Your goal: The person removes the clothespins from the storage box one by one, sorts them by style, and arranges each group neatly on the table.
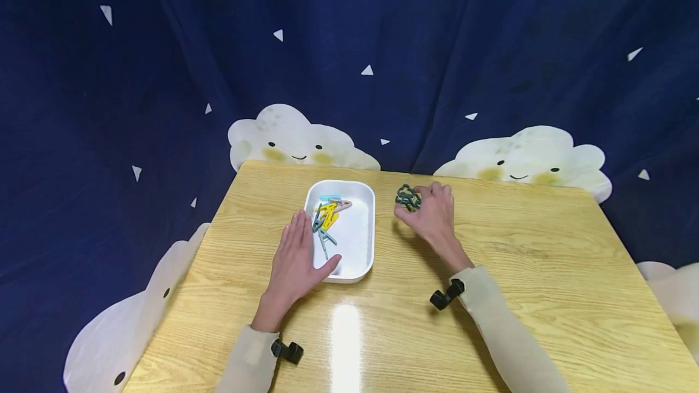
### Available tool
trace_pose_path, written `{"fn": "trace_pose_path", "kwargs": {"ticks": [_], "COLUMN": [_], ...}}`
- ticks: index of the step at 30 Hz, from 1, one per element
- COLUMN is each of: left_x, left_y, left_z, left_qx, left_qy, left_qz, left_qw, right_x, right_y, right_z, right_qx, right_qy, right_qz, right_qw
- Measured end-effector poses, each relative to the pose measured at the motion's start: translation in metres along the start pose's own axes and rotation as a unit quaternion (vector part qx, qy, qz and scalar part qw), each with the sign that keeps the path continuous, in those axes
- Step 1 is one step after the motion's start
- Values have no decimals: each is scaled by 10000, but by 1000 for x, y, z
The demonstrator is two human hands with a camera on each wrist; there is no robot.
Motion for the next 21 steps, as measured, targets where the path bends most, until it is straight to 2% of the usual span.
{"fn": "trace_pose_path", "kwargs": {"ticks": [6, 12, 21], "left_x": [1, 2, 1], "left_y": [0, -2, -1], "left_z": [0, 1, 0], "left_qx": [16, -53, -58], "left_qy": [37, -105, -116], "left_qz": [-26, -39, -24], "left_qw": [10000, 9999, 9999], "right_x": [-1, 0, -4], "right_y": [18, 38, 61], "right_z": [4, 6, 9], "right_qx": [-59, -89, -45], "right_qy": [27, 14, 5], "right_qz": [11, 1, 32], "right_qw": [10000, 10000, 10000]}}
Point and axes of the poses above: each hand's wrist, its own z-axis away from the middle knuckle, its own x-axis out of the palm, y = z × x, the point moved 5 cm from there along -z, towards the middle knuckle, and after that the axes turned 1 degree about -z, right-handed, at the moved point
